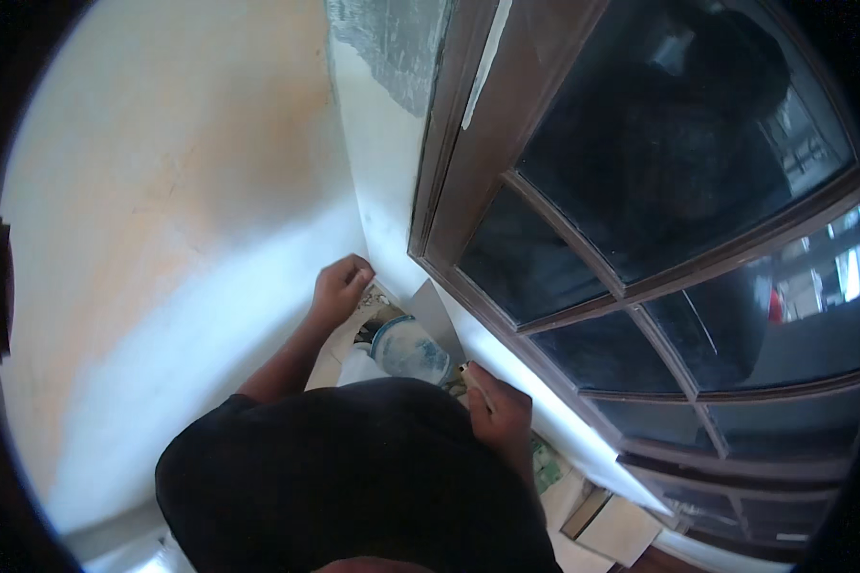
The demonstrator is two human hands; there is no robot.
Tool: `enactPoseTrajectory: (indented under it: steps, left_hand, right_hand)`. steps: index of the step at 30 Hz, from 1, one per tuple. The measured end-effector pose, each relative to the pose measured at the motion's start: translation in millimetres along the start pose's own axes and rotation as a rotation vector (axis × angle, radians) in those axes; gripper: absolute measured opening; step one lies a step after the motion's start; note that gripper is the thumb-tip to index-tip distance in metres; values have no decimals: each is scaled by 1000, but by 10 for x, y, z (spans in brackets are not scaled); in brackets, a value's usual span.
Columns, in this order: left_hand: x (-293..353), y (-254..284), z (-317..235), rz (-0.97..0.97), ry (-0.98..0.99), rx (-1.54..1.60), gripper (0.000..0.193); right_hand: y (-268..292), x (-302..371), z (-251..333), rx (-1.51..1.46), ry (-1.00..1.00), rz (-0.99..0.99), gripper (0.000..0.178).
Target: The recorder uses a scraper tool to remove old material from a wall corner and applies patching compound.
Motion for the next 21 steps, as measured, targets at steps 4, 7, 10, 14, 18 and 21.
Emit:
enactPoseTrajectory:
  steps: [4,7,10,14,18,21]
  left_hand:
    - [687,-296,-268,11,-189,133,31]
    - [1027,-347,-299,65,109,212,28]
    - [1107,-160,-287,113,185,448,26]
    - [1132,-73,-457,108,201,608,29]
    - [1211,73,-509,190,208,364,35]
    - [1153,207,-332,76,65,554,34]
  right_hand:
    - [77,193,-354,-132,74,98,32]
    - [68,251,-379,-183,112,221,35]
    - [26,265,-364,-209,119,277,38]
    - [-14,392,-295,-233,159,242,37]
    - [-114,506,-232,-246,208,185,34]
    - [-221,585,-211,-194,89,145,34]
Point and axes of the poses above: each hand's wrist, its own x-axis away from the middle knuckle, its own y-axis out of the back of the hand, z = x × y, the point moved 2 cm from there along -x, towards the middle knuckle, and after that the axes turned 3 degrees about -x, right-handed, at the moved point
